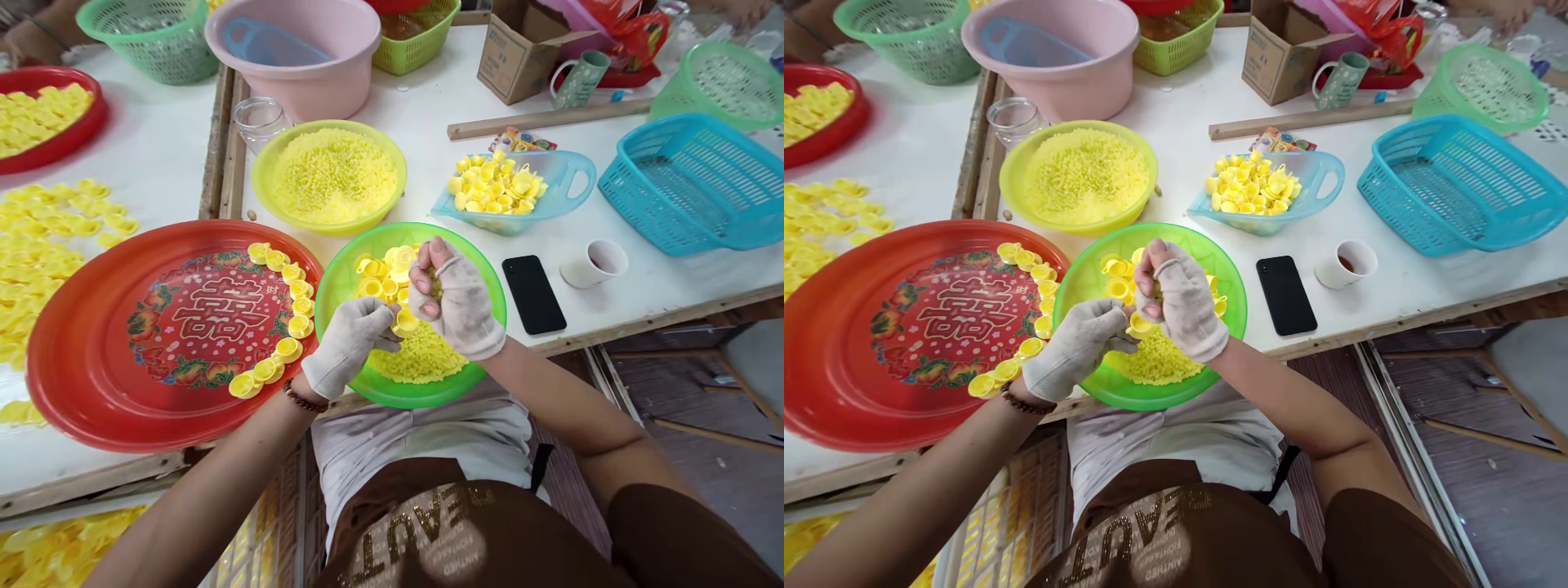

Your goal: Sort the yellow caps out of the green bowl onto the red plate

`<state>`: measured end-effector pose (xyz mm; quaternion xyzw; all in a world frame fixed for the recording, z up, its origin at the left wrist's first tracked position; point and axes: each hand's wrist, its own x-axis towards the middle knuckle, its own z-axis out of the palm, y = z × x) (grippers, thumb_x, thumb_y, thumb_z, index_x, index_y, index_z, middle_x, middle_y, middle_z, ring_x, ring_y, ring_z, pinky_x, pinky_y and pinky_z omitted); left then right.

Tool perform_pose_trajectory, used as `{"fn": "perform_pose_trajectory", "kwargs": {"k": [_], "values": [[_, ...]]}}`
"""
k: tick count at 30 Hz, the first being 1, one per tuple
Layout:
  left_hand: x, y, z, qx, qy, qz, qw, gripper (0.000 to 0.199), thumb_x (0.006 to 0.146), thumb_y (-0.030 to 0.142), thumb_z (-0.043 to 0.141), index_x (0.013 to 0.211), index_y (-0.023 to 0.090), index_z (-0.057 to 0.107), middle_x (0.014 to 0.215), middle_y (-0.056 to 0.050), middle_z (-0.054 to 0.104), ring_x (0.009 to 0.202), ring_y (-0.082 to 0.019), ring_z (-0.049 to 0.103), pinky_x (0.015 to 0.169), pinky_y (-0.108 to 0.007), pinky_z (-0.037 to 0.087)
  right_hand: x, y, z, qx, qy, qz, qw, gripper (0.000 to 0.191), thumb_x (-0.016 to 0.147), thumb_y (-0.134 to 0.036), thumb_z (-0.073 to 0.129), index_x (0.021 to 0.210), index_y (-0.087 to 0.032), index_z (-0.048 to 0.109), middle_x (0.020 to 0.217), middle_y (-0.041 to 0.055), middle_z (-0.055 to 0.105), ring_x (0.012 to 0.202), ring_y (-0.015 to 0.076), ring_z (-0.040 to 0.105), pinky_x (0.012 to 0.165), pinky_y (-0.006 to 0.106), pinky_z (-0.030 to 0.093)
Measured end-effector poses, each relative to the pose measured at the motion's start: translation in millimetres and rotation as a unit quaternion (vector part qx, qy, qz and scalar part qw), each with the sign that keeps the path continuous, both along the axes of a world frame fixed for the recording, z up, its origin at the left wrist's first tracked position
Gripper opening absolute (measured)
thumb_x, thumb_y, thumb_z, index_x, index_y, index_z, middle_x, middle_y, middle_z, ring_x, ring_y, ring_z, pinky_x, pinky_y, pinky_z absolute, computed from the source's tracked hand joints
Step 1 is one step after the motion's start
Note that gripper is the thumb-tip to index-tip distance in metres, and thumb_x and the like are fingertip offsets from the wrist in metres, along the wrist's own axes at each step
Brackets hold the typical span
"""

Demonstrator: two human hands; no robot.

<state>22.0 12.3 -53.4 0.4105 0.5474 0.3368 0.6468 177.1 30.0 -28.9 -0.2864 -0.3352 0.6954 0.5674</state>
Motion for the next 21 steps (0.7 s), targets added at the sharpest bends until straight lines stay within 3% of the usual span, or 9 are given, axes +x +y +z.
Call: {"fn": "perform_pose_trajectory", "kwargs": {"k": [4,8,11,16,21], "values": [[6,-1,-3.3,-0.002,-0.006,-0.004,1.000,0.026,0.074,0.035,0.075,0.079,0.013,0.061,0.069,0.000,0.060,0.059,-0.012,0.065,0.058,-0.024,0.062,-11,1,-6.4,0.052,-0.021,-0.032,0.998,0.039,0.094,-0.057,0.065,0.081,-0.023,0.050,0.066,-0.0068,0.049,0.047,0.0079,0.051,0.045,0.023,0.040],[6,-1,-4.7,-0.001,-0.013,-0.003,1.000,0.026,0.071,0.032,0.075,0.080,0.012,0.062,0.070,0.000,0.061,0.058,-0.012,0.065,0.058,-0.024,0.062,-12,3,-10.8,0.044,-0.013,-0.031,0.998,0.040,0.092,-0.058,0.066,0.080,-0.023,0.050,0.066,-0.0058,0.048,0.052,0.0092,0.053,0.049,0.024,0.044],[6,-1,-6.1,-0.001,-0.019,-0.002,1.000,0.029,0.071,0.035,0.078,0.077,0.013,0.061,0.067,0.000,0.061,0.058,-0.012,0.065,0.059,-0.025,0.063,-9,3,-6.5,0.018,-0.014,-0.029,0.999,0.044,0.091,-0.061,0.066,0.079,-0.023,0.048,0.064,-0.0067,0.046,0.050,0.0080,0.049,0.047,0.023,0.040],[4,-1,-6.4,-0.003,-0.039,0.002,0.999,0.038,0.068,0.042,0.084,0.076,0.013,0.060,0.069,-0.001,0.063,0.060,-0.012,0.065,0.061,-0.026,0.063,3,-3,-1.5,0.000,-0.048,-0.007,0.999,0.046,0.091,-0.061,0.065,0.078,-0.022,0.046,0.059,-0.0094,0.040,0.041,0.0040,0.031,0.040,0.020,0.021],[3,0,-7.4,-0.023,-0.061,0.002,0.998,0.039,0.068,0.042,0.084,0.081,0.013,0.061,0.072,-0.002,0.066,0.061,-0.014,0.067,0.060,-0.025,0.061,22,-13,-8.1,0.054,-0.167,0.031,0.984,0.037,0.095,-0.055,0.062,0.082,-0.021,0.056,0.059,-0.0080,0.042,0.043,0.0053,0.033,0.040,0.021,0.024]]}}
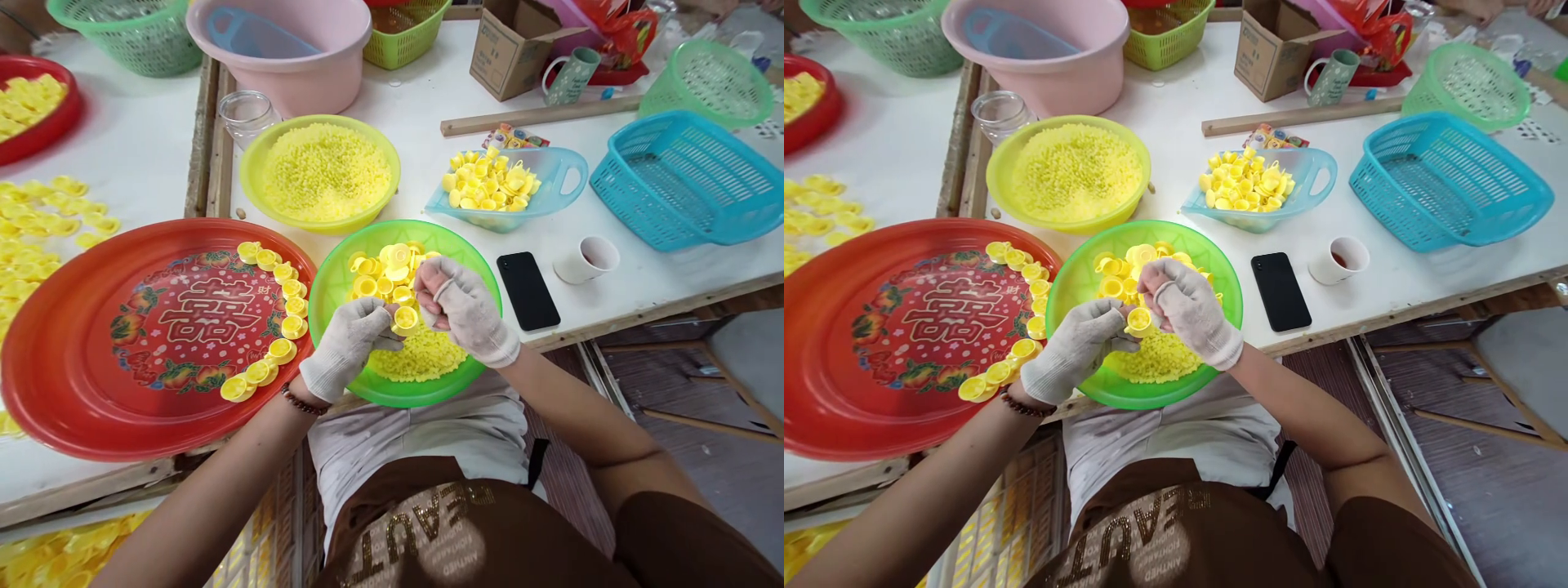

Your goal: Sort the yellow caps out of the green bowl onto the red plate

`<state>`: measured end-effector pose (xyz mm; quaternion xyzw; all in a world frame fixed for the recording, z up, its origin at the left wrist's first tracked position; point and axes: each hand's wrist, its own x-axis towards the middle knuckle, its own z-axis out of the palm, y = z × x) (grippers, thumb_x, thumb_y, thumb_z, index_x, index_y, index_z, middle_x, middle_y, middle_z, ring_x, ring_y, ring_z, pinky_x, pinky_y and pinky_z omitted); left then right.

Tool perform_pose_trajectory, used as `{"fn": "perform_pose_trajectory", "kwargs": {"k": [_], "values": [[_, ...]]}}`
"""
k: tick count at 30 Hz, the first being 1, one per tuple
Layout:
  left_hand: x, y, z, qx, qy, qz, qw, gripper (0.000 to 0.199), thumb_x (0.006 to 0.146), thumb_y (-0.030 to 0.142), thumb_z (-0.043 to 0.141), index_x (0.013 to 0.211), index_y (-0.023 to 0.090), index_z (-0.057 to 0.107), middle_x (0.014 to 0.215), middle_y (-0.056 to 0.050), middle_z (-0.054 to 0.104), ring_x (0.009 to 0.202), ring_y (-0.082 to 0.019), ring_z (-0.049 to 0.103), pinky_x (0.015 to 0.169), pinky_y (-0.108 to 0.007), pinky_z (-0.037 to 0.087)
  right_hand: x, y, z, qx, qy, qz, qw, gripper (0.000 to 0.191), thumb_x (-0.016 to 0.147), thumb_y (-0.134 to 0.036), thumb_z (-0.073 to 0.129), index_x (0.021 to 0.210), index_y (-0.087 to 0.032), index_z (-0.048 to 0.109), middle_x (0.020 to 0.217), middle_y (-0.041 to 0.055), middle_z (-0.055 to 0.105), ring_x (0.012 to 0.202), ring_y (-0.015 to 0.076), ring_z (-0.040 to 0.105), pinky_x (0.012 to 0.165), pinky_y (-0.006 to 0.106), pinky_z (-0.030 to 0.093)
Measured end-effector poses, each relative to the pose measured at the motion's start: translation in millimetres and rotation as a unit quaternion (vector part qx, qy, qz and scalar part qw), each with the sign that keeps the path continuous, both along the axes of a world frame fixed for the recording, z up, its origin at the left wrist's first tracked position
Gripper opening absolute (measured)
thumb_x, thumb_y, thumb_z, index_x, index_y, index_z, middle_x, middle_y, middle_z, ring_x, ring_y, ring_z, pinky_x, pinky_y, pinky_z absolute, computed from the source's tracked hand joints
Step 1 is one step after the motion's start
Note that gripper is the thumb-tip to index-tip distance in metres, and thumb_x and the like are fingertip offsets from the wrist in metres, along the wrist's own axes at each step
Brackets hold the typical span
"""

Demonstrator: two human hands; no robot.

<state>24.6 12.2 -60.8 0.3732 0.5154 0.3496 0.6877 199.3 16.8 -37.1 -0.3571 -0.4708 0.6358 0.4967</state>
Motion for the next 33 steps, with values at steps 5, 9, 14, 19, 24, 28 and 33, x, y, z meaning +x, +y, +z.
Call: {"fn": "perform_pose_trajectory", "kwargs": {"k": [5,9,14,19,24,28,33], "values": [[-1,0,-0.3,0.011,-0.004,0.014,1.000,0.038,0.069,0.041,0.083,0.083,0.013,0.062,0.075,-0.002,0.066,0.062,-0.014,0.068,0.062,-0.024,0.062,11,-3,-1.2,0.146,-0.209,0.048,0.966,0.023,0.093,-0.042,0.066,0.086,-0.019,0.068,0.078,0.0011,0.063,0.076,0.0140,0.060,0.069,0.027,0.050],[-1,-1,-0.8,0.014,-0.011,0.019,1.000,0.040,0.068,0.042,0.084,0.086,0.012,0.065,0.078,-0.003,0.067,0.063,-0.013,0.068,0.063,-0.025,0.062,16,-4,-3.0,0.125,-0.206,0.047,0.969,0.020,0.092,-0.037,0.064,0.101,-0.019,0.067,0.083,0.0013,0.063,0.074,0.0131,0.059,0.068,0.027,0.050],[0,-3,-1.2,0.021,-0.006,0.020,1.000,0.039,0.069,0.042,0.085,0.083,0.014,0.062,0.073,0.000,0.063,0.065,-0.015,0.068,0.063,-0.027,0.063,17,-7,-1.3,-0.007,-0.088,0.058,0.994,0.027,0.095,-0.048,0.064,0.098,-0.022,0.057,0.063,-0.0075,0.042,0.049,0.0071,0.036,0.043,0.020,0.030],[1,-3,0.0,0.026,0.007,0.011,1.000,0.038,0.071,0.043,0.083,0.082,0.014,0.061,0.073,0.000,0.063,0.063,-0.014,0.068,0.063,-0.026,0.062,14,-8,3.4,0.003,-0.074,0.112,0.991,0.029,0.098,-0.050,0.061,0.104,-0.023,0.057,0.066,-0.0063,0.044,0.051,0.0075,0.036,0.043,0.020,0.030],[0,-3,-3.0,0.032,0.005,0.004,0.999,0.034,0.075,0.043,0.079,0.080,0.014,0.061,0.072,-0.001,0.064,0.062,-0.013,0.067,0.063,-0.026,0.062,13,-2,4.4,0.022,-0.124,0.114,0.985,0.021,0.099,-0.042,0.060,0.101,-0.021,0.058,0.067,-0.0051,0.046,0.054,0.0081,0.039,0.045,0.020,0.033],[0,-2,-4.8,0.030,-0.008,0.013,0.999,0.035,0.074,0.041,0.081,0.081,0.014,0.061,0.074,-0.001,0.064,0.062,-0.012,0.066,0.062,-0.026,0.062,19,-2,0.4,0.000,-0.128,0.091,0.988,0.018,0.100,-0.040,0.056,0.105,-0.023,0.059,0.063,-0.0062,0.042,0.051,0.0092,0.035,0.044,0.021,0.027],[1,-1,-0.6,0.028,-0.022,0.022,0.999,0.035,0.074,0.040,0.084,0.080,0.014,0.061,0.074,-0.001,0.065,0.061,-0.012,0.067,0.061,-0.026,0.062,22,-10,-12.0,0.090,-0.254,0.071,0.960,0.014,0.100,-0.031,0.055,0.110,-0.023,0.059,0.069,-0.0051,0.049,0.057,0.0107,0.040,0.056,0.026,0.035]]}}
